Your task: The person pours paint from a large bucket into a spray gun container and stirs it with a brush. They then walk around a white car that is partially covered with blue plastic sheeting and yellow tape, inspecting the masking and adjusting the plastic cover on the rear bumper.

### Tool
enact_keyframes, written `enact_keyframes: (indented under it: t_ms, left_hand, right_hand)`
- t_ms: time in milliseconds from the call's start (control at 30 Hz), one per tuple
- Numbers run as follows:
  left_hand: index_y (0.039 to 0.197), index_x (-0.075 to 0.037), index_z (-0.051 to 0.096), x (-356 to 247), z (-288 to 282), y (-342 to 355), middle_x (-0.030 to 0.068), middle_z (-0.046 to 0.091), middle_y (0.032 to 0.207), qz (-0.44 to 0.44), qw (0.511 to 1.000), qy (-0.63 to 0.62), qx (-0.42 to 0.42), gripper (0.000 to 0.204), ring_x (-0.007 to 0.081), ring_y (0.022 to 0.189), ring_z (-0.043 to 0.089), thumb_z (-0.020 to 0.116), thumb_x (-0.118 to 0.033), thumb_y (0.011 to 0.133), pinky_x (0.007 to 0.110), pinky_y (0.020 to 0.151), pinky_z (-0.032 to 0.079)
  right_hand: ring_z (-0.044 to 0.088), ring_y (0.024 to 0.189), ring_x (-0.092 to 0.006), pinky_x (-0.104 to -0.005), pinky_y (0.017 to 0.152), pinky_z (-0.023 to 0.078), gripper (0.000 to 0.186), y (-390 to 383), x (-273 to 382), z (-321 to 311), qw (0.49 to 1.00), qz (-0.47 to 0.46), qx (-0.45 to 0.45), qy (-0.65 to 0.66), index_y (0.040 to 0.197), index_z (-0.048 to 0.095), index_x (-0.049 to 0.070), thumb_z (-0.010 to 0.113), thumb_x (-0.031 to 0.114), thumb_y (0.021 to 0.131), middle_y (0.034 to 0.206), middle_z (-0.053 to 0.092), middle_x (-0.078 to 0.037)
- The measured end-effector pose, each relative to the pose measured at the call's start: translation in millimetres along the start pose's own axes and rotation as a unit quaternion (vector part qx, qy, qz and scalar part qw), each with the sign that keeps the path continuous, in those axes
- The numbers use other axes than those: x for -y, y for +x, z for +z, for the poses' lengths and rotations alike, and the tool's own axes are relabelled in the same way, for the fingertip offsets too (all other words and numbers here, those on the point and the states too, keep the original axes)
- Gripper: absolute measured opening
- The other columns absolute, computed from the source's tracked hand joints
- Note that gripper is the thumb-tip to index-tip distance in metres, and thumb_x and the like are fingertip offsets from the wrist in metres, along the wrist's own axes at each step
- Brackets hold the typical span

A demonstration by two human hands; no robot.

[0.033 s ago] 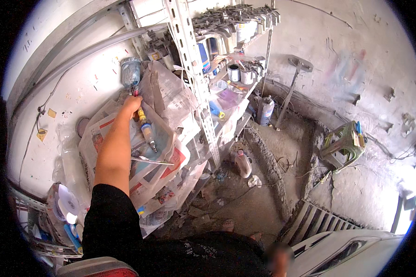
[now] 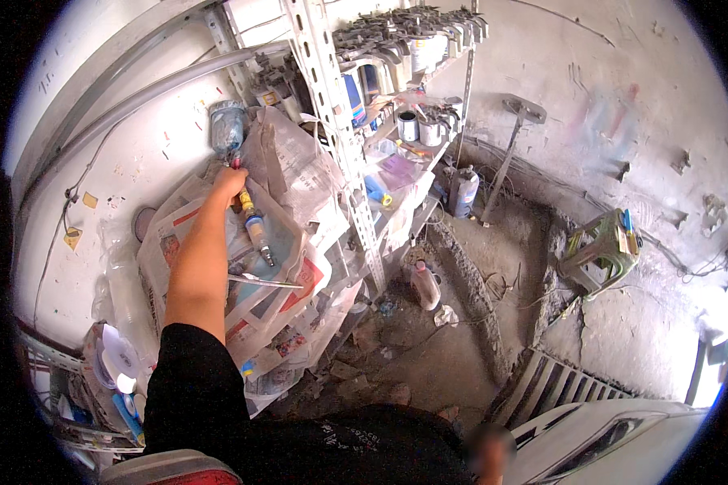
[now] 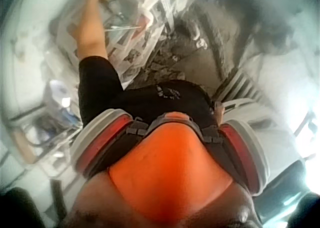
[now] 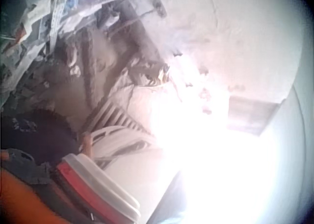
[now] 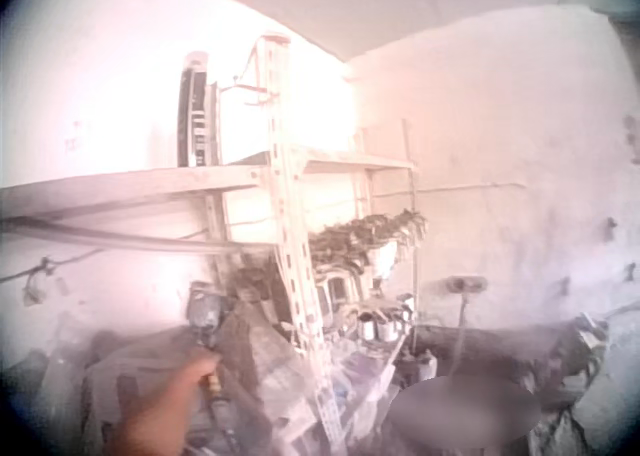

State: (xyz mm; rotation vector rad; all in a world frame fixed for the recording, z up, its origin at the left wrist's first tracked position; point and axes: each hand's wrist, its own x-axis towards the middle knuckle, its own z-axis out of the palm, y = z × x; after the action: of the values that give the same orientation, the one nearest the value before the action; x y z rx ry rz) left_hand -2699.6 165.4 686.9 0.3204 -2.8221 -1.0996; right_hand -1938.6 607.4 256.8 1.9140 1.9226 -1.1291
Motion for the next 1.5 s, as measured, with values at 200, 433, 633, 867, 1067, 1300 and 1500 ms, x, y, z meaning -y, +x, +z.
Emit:
enact_keyframes:
  t_ms: [200,433,633,867,1067,1300,1500]
  left_hand:
    - [0.092,0.003,0.062,-34.7,2.8,-17.0,0.0239,0.063,0.089,0.08,0.984,0.16,-0.021,0.039,0.0347,0.077,0.064,0.055,-0.03,0.072,0.04,0.063,0.052]
    - [0.097,0.0,0.059,-101.1,-23.2,-45.1,0.0125,0.061,0.077,0.434,0.894,0.11,-0.004,0.022,0.0258,0.072,0.058,0.048,-0.016,0.087,0.033,0.069,0.045]
    - [0.106,-0.003,0.059,-228.7,-11.1,-203.1,0.0043,0.058,0.083,0.553,0.832,-0.048,-0.015,0.024,0.0111,0.076,0.052,0.049,-0.02,0.092,0.024,0.072,0.042]
    - [0.083,-0.003,0.049,-301.1,91.7,-384.7,-0.0005,0.049,0.074,0.652,0.733,-0.077,0.178,0.008,0.0077,0.07,0.045,0.052,-0.008,0.089,0.023,0.067,0.04]
    - [0.065,-0.002,0.043,-273.2,222.5,-564.9,0.0055,0.043,0.065,0.697,0.624,-0.116,0.334,0.031,0.0143,0.064,0.044,0.051,-0.019,0.09,0.028,0.059,0.037]
    - [0.08,0.0,0.054,-104.3,332.3,-717.3,0.0106,0.058,0.07,0.606,0.43,0.035,0.669,0.018,0.0201,0.067,0.055,0.046,-0.014,0.089,0.033,0.063,0.045]
    - [0.083,0.002,0.059,0.1,337.3,-780.0,0.007,0.06,0.067,0.577,0.224,0.188,0.762,0.014,0.0124,0.062,0.056,0.06,-0.013,0.083,0.027,0.06,0.046]
  right_hand:
    - [0.054,0.055,-0.019,-0.0317,0.048,0.044,0.019,35.7,-126.1,34.6,0.964,-0.152,-0.118,0.183,0.087,0.059,-0.002,0.064,0.009,0.073,0.068,0.058,-0.009]
    - [0.052,0.052,-0.0137,-0.0284,0.047,0.042,0.019,-30.6,-111.8,28.3,0.954,-0.123,-0.163,0.22,0.079,0.06,0.0,0.062,0.018,0.08,0.063,0.056,-0.006]
    - [0.053,0.069,-0.0165,-0.0324,0.063,0.043,0.026,-104.4,-95.8,-2.8,0.972,-0.181,-0.08,0.126,0.087,0.058,-0.001,0.053,0.025,0.086,0.074,0.058,-0.007]
    - [0.055,0.079,-0.0151,-0.0281,0.071,0.045,0.017,-167.1,-136.2,-13.9,0.943,-0.039,-0.01,0.332,0.094,0.059,0.002,0.053,0.008,0.079,0.083,0.06,-0.006]
    - [0.056,0.07,-0.0127,-0.028,0.066,0.046,0.018,-222.7,-181.6,-17.0,0.891,0.067,-0.011,0.449,0.093,0.061,0.002,0.062,0.015,0.081,0.078,0.061,-0.005]
    - [0.06,0.084,-0.0203,-0.0332,0.077,0.046,0.025,-302.7,-202.8,67.8,0.841,0.244,-0.175,0.451,0.092,0.064,0.002,0.055,0.023,0.08,0.086,0.065,-0.011]
    - [0.058,0.072,-0.0152,-0.0293,0.062,0.046,0.018,-408.8,-136.7,180.9,0.568,0.438,-0.274,0.641,0.091,0.059,0.003,0.051,0.011,0.078,0.077,0.061,-0.007]
